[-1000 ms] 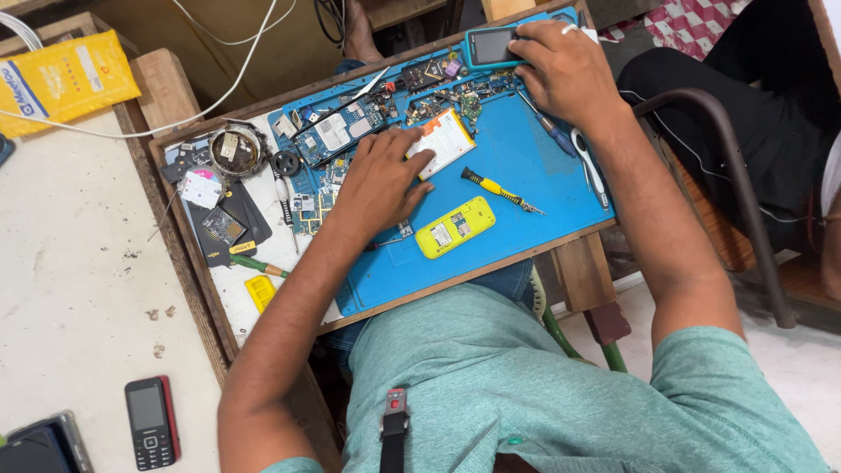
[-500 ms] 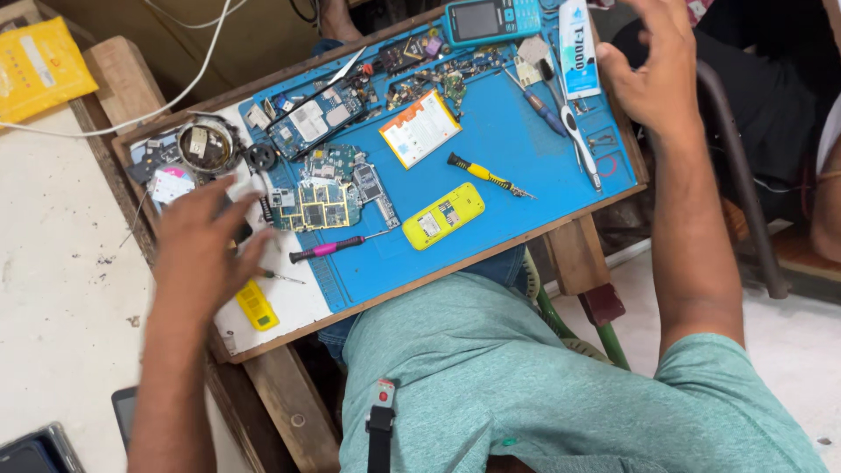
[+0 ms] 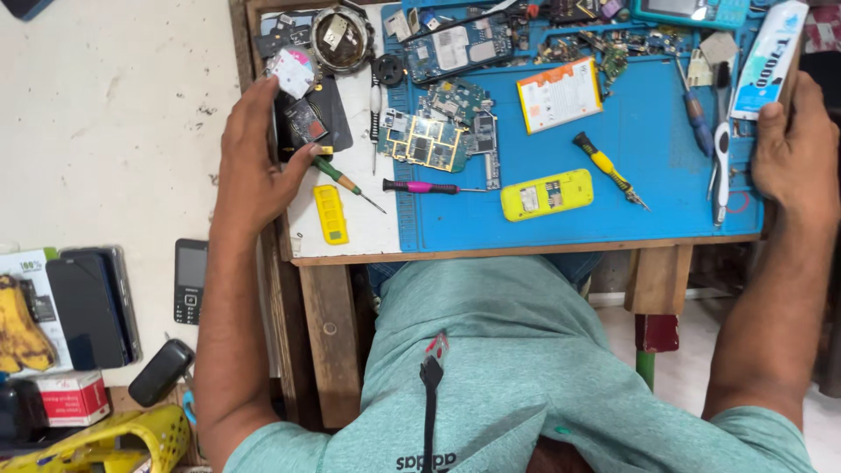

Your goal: The person cleans a small green circuit board using a black toothbrush. They scrub various areas of the board, flip it over to clean the other side, and continue scrubbing while holding it in their hands.

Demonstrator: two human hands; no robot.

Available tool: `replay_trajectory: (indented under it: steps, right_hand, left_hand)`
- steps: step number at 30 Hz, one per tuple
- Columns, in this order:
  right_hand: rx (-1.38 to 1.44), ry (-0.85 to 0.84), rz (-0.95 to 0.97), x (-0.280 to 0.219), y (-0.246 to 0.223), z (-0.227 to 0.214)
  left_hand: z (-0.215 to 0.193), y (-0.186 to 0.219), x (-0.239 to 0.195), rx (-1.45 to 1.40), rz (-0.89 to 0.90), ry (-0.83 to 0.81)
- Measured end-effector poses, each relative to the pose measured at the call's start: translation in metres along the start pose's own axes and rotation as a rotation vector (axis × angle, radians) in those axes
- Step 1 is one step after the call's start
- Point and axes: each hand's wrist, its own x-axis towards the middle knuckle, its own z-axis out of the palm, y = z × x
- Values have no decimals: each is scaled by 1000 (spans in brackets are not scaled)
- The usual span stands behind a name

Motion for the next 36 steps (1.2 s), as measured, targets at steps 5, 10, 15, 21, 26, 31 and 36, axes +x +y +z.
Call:
replay_trajectory:
  steps: [5, 10, 15, 21, 26, 31, 36]
  right_hand:
    - [73, -5, -70, 3, 3, 3]
    - [116, -28, -22, -1, 21, 7]
    - [-403, 126, -256, -4, -18, -3]
    - [-69, -324, -509, -19, -128, 34]
    - [-75, -436, -525, -33, -166, 62]
    - [-111, -306, -533, -32, -158, 65]
    - [-75, -117, -576, -30, -151, 64]
  left_hand:
    - [1, 2, 22, 46, 75, 4]
    - [24, 31, 25, 92, 196, -61]
    - [45, 73, 37, 22, 383, -251]
    - [52, 105, 49, 99, 503, -176]
    - [60, 119, 12, -89, 390, -667]
    - [60, 119, 2, -106, 352, -719]
    - [64, 129, 5, -32, 373, -776]
